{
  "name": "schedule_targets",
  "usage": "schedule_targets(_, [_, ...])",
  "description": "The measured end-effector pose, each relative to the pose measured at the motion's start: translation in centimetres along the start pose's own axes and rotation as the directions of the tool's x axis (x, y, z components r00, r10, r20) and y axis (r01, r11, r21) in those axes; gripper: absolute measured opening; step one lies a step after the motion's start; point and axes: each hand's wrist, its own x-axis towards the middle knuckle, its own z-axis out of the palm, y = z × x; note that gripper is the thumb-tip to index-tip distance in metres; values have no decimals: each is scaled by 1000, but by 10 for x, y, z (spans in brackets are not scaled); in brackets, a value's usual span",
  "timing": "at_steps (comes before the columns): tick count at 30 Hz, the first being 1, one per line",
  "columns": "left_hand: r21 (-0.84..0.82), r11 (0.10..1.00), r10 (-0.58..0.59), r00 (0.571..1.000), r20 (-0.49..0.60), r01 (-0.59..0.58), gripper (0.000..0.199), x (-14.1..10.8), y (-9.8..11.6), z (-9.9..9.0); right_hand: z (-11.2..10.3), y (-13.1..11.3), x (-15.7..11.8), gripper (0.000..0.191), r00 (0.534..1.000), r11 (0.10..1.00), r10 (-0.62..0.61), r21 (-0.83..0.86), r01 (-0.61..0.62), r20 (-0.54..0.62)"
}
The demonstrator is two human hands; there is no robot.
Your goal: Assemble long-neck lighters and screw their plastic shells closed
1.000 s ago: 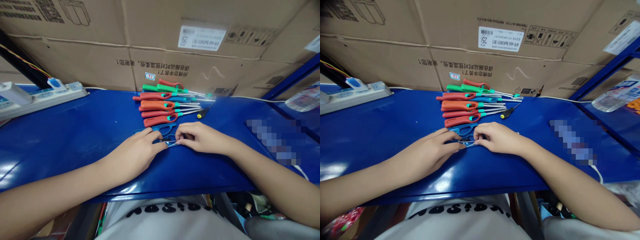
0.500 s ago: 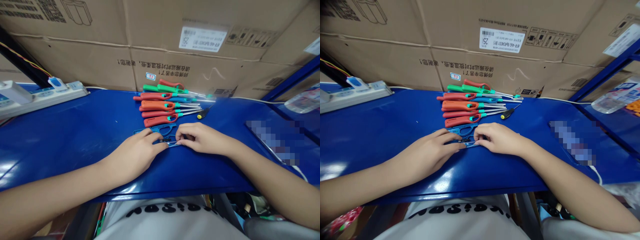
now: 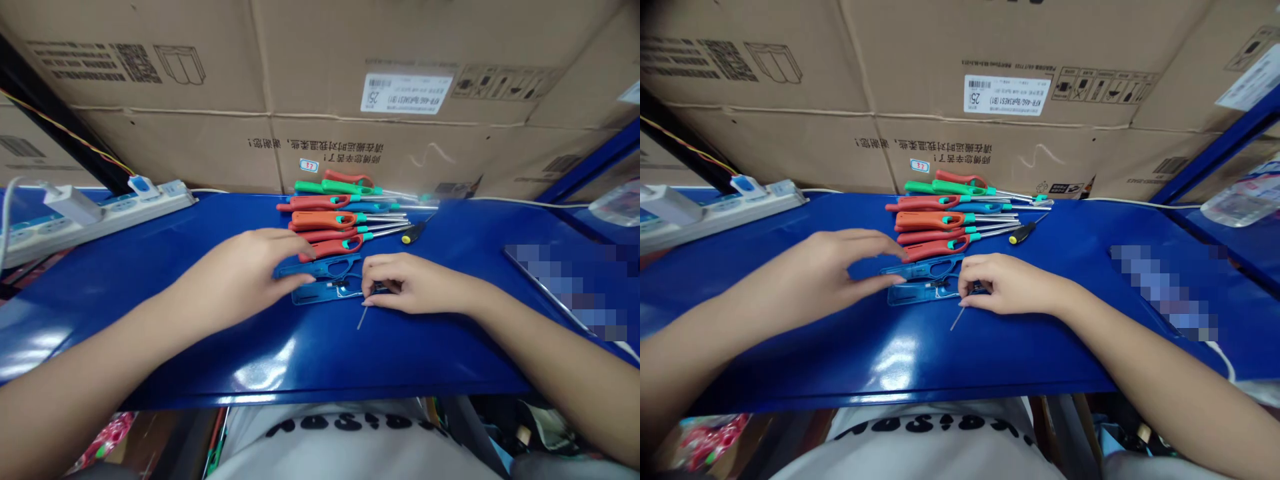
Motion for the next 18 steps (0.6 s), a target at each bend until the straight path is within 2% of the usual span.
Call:
schedule_targets(3, [111,993,-34,999,-12,35,21,2,-8,-3,0,0,0,9,1000,1000,-17,-5,17,-9])
schedule_targets(8, [143,987,-76,996,48,68,23,5,-14,14,-1,-2,-2,12,999,999,-32,-2,32,-27])
schedule_targets(10, [116,992,-45,999,13,43,23,5,-12,20,-1,-5,-2,11,999,999,-32,-9,32,-23])
schedule_targets(12, [74,997,28,997,-68,-23,23,5,-5,25,-1,-6,-2,9,998,998,-55,-16,55,-41])
schedule_targets(14, [38,992,126,985,-121,-122,24,3,3,30,-2,-4,0,11,987,995,-93,-47,88,-130])
schedule_targets(16, [14,976,216,972,-93,-216,25,1,11,35,-8,6,0,14,950,990,-103,-125,68,-294])
schedule_targets(18, [-7,961,276,960,-44,-276,26,-2,16,39,-20,24,-3,17,880,969,-47,-236,-75,-473])
